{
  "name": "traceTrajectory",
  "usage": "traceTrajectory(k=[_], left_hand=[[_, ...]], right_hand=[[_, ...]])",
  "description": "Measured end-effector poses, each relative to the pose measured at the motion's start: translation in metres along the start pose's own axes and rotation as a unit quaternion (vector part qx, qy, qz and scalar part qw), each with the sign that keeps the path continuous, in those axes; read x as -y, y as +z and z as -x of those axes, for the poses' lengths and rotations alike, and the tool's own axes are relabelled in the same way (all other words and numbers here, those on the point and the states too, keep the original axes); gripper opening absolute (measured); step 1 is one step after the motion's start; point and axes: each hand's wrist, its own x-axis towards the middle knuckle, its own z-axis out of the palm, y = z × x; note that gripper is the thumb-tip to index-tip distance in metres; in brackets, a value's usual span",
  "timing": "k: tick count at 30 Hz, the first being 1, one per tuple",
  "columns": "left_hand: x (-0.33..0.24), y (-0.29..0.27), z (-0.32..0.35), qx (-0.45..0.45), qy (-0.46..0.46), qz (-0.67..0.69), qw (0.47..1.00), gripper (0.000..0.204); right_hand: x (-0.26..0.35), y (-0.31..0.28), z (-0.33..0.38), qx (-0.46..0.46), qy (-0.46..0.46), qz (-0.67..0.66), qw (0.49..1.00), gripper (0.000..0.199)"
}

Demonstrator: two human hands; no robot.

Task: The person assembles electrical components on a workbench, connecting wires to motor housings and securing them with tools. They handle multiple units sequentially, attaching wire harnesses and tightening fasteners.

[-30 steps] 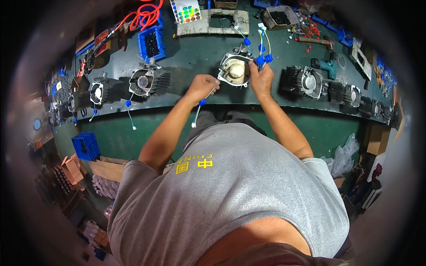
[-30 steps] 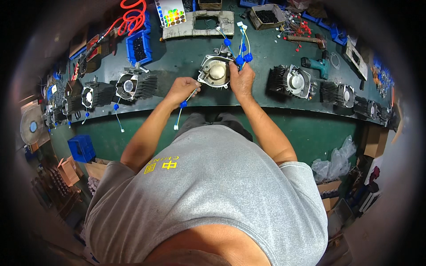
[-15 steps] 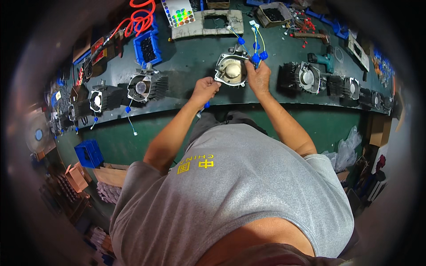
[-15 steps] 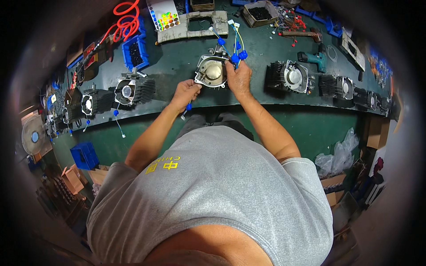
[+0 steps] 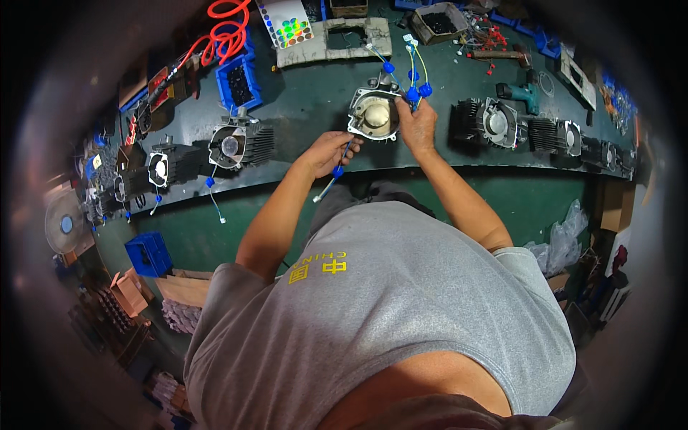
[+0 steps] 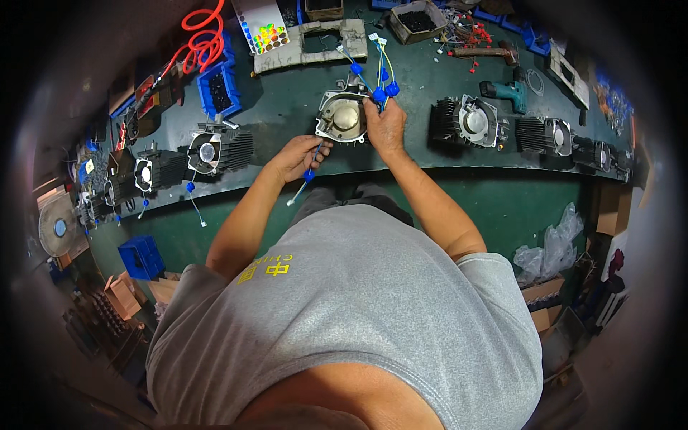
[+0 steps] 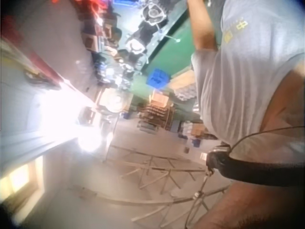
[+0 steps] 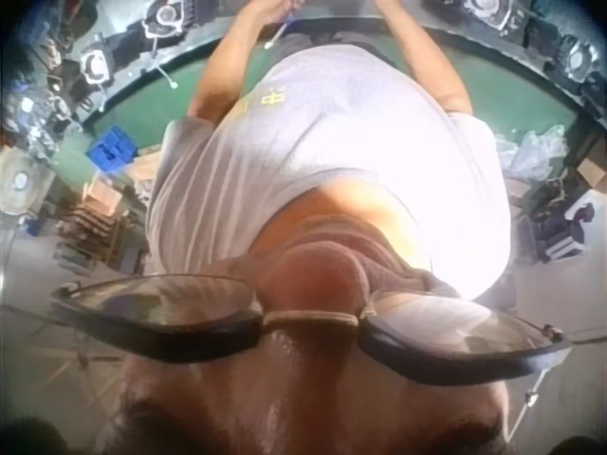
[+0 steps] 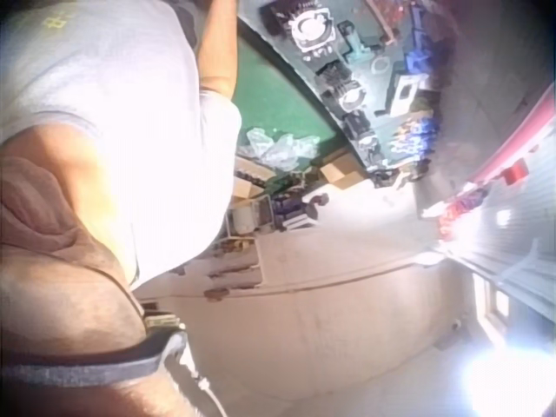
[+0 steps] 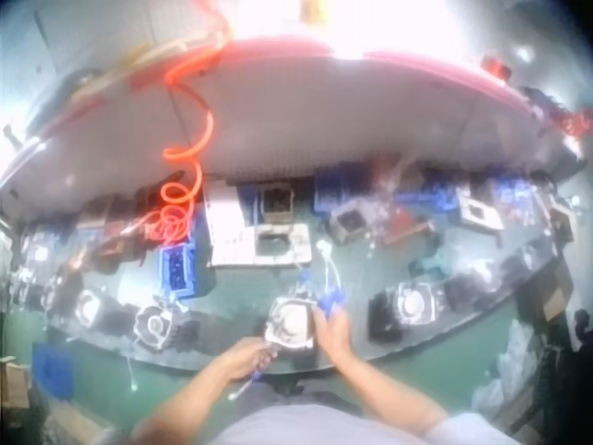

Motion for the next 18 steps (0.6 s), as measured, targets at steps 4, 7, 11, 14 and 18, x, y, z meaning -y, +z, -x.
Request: traceTrajectory(k=[4, 7, 11, 14, 18], left_hand=[[0.007, -0.005, -0.005, 0.001, 0.041, 0.026, 0.999, 0.016], [0.011, 0.0, -0.007, -0.081, 0.162, -0.113, 0.977, 0.014], [0.006, 0.038, 0.009, -0.311, 0.309, -0.502, 0.745, 0.022], [0.013, 0.037, 0.007, -0.264, 0.25, -0.307, 0.879, 0.017], [0.0, 0.014, 0.009, -0.093, 0.089, -0.024, 0.991, 0.019]], right_hand=[[-0.003, 0.003, 0.0, -0.01, -0.02, -0.01, 1.0, 0.021], [-0.004, 0.002, -0.001, -0.009, -0.022, -0.004, 1.0, 0.02], [-0.005, 0.001, 0.0, -0.016, -0.014, -0.001, 1.0, 0.019], [-0.001, 0.001, 0.002, -0.015, -0.015, 0.001, 1.0, 0.019], [-0.003, 0.002, 0.0, -0.022, -0.013, 0.003, 1.0, 0.019]])
